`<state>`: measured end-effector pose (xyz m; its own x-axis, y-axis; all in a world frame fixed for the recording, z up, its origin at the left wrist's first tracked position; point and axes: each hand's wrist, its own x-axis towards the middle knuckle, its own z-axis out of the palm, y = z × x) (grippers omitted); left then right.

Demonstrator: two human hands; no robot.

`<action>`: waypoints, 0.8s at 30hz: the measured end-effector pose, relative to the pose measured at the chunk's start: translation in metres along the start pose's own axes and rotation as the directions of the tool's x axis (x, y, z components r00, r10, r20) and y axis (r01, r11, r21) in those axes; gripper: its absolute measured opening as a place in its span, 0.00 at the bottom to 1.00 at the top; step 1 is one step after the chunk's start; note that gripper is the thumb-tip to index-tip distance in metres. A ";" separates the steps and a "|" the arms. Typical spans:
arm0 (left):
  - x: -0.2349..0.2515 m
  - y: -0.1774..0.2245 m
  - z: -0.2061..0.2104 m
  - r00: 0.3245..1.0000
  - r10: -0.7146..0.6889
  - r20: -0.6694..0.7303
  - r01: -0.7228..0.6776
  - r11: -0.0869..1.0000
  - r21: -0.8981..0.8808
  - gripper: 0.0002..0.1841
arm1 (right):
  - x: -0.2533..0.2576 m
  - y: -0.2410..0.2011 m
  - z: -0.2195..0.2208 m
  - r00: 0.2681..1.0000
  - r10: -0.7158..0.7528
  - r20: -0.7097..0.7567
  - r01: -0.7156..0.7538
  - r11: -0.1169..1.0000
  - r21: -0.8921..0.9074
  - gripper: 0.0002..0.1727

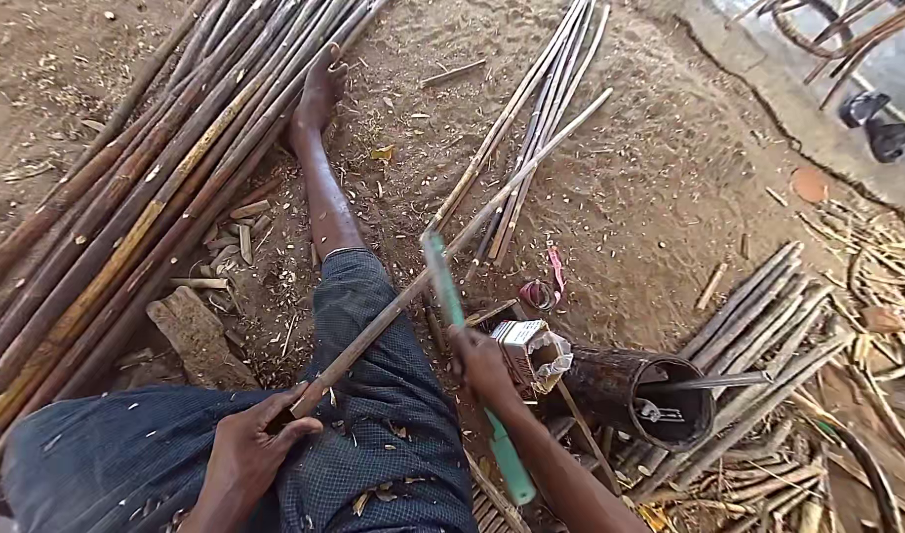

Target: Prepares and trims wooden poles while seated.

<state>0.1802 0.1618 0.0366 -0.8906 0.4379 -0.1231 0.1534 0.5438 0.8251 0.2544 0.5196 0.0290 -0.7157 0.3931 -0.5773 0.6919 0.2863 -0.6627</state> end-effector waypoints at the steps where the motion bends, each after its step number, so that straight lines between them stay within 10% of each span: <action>1: 0.001 0.000 -0.001 1.000 -0.009 0.003 0.009 1.000 0.020 0.32 | -0.012 -0.005 0.008 0.994 -0.062 0.091 0.074 0.989 -0.130 0.30; 3: 0.002 0.000 -0.004 0.999 -0.033 0.020 0.033 0.999 -0.007 0.32 | -0.022 -0.009 0.011 0.978 -0.111 0.178 0.158 0.948 -0.277 0.31; 7: 0.008 0.002 -0.006 0.982 -0.156 0.105 0.174 0.967 -0.189 0.23 | -0.001 0.013 -0.004 0.992 0.058 -0.108 -0.054 0.998 0.045 0.36; 11: 0.003 0.003 -0.013 0.963 -0.220 0.155 0.255 0.931 -0.263 0.21 | -0.011 0.003 0.003 0.995 0.013 0.097 -0.010 0.999 -0.032 0.28; 14: 0.006 0.002 -0.004 0.974 -0.191 0.123 0.216 0.946 -0.241 0.23 | -0.003 0.008 -0.008 0.996 0.060 -0.059 -0.059 0.998 0.026 0.33; 18: 0.005 0.001 -0.004 0.987 -0.142 0.076 0.153 0.974 -0.166 0.27 | -0.024 -0.006 0.010 0.988 -0.068 0.140 0.102 0.962 -0.253 0.30; 22: 0.004 0.000 -0.001 0.999 -0.037 0.024 0.038 0.999 -0.025 0.31 | -0.008 0.000 -0.002 0.997 0.040 -0.071 -0.036 0.998 0.057 0.35; 24: 0.004 0.000 -0.003 0.998 -0.057 0.028 0.058 0.998 -0.007 0.31 | -0.017 -0.014 0.008 0.988 -0.100 0.116 0.120 0.976 -0.181 0.29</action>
<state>0.1754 0.1617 0.0379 -0.8855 0.4259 -0.1856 0.0991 0.5634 0.8202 0.2562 0.5021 0.0450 -0.7874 0.2587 -0.5595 0.6069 0.4847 -0.6299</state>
